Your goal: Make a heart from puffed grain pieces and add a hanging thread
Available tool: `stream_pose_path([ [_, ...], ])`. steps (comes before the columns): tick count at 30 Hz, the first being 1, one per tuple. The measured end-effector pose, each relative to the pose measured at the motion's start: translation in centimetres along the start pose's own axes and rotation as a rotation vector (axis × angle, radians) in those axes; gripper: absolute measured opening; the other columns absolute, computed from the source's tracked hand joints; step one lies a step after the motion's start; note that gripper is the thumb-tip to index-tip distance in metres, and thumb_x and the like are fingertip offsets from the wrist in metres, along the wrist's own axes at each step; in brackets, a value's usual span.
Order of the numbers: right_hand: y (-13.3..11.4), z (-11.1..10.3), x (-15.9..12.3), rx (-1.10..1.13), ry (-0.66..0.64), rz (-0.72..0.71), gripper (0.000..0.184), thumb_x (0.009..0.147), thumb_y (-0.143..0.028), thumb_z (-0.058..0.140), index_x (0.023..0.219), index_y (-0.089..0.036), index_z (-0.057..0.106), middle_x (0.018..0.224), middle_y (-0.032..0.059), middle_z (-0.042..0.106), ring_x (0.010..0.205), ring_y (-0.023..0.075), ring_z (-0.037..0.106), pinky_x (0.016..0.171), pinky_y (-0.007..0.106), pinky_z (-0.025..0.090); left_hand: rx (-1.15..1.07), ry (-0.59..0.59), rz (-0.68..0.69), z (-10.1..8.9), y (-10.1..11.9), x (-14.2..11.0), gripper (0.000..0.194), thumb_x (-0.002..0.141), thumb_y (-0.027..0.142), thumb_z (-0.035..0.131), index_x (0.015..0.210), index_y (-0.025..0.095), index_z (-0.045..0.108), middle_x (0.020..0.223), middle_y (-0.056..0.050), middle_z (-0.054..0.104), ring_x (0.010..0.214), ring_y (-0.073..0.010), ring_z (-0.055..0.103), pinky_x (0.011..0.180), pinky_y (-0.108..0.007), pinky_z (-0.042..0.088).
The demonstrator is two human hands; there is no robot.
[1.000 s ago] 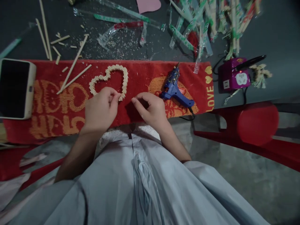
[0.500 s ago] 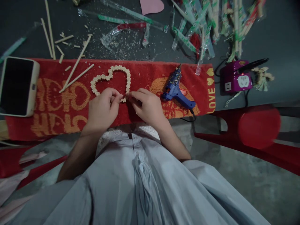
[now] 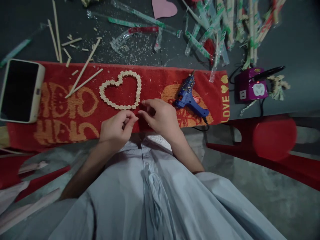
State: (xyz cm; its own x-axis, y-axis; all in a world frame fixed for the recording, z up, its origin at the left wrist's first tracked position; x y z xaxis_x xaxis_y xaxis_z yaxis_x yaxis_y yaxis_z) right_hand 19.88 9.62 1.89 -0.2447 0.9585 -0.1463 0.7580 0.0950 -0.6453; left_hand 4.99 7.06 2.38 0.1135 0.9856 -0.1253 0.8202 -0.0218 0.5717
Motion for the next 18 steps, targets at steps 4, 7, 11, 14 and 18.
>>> stream_pose_path([
  [4,-0.5,0.3,0.5,-0.089,-0.015,0.059,0.022,0.099,-0.032,0.073,0.113,-0.015,0.078,0.101,0.0100,0.077,0.095,0.0264,0.071,0.080,0.034,0.050,0.020,-0.016,0.015,0.3,0.4,-0.6,0.024,0.099,0.041,0.054,0.096,0.024,0.071,0.068,0.003,0.064,0.060,-0.0142,0.057,0.065,-0.023,0.046],
  [7,-0.7,0.4,0.8,-0.101,0.035,0.047,0.018,0.100,-0.033,0.072,0.106,-0.017,0.078,0.098,0.0081,0.076,0.090,0.0233,0.069,0.076,0.032,0.047,-0.014,-0.007,0.048,0.0,0.7,-1.1,0.025,0.100,0.041,0.052,0.094,0.024,0.070,0.069,0.003,0.064,0.060,-0.0147,0.058,0.065,-0.024,0.047],
  [11,-0.5,0.4,0.8,-0.074,0.144,0.007,0.008,0.096,-0.025,0.075,0.099,-0.018,0.078,0.092,0.0058,0.073,0.083,0.0207,0.066,0.071,0.030,0.045,-0.046,0.005,0.101,-0.6,1.1,-1.7,0.024,0.101,0.041,0.053,0.093,0.025,0.068,0.068,0.002,0.065,0.059,-0.0149,0.058,0.063,-0.025,0.046],
  [14,-0.3,0.7,0.9,-0.086,0.144,0.012,0.006,0.095,-0.021,0.073,0.096,-0.017,0.077,0.089,0.0064,0.072,0.084,0.0222,0.066,0.070,0.031,0.044,-0.057,0.010,0.107,-0.7,0.8,-1.8,0.023,0.101,0.041,0.054,0.093,0.025,0.068,0.067,0.003,0.065,0.058,-0.0146,0.058,0.060,-0.026,0.044],
  [18,-0.4,0.9,1.0,-0.089,0.136,0.020,0.013,0.097,-0.020,0.065,0.089,-0.018,0.075,0.088,0.0074,0.071,0.083,0.0230,0.065,0.070,0.032,0.044,-0.058,0.017,0.119,-0.6,0.3,-1.8,0.024,0.102,0.042,0.056,0.095,0.024,0.069,0.068,0.003,0.066,0.057,-0.0138,0.058,0.058,-0.025,0.043],
])
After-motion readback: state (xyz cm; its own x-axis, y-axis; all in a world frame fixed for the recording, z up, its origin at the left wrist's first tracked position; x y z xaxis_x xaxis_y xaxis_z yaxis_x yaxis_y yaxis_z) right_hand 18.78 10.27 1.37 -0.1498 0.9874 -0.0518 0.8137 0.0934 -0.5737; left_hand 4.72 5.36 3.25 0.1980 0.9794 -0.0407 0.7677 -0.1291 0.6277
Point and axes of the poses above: each hand's wrist, its own x-axis towards the middle knuckle, its own z-axis out of the palm, y = z × x, the point moved 10 cm from there along x, towards the middle knuckle
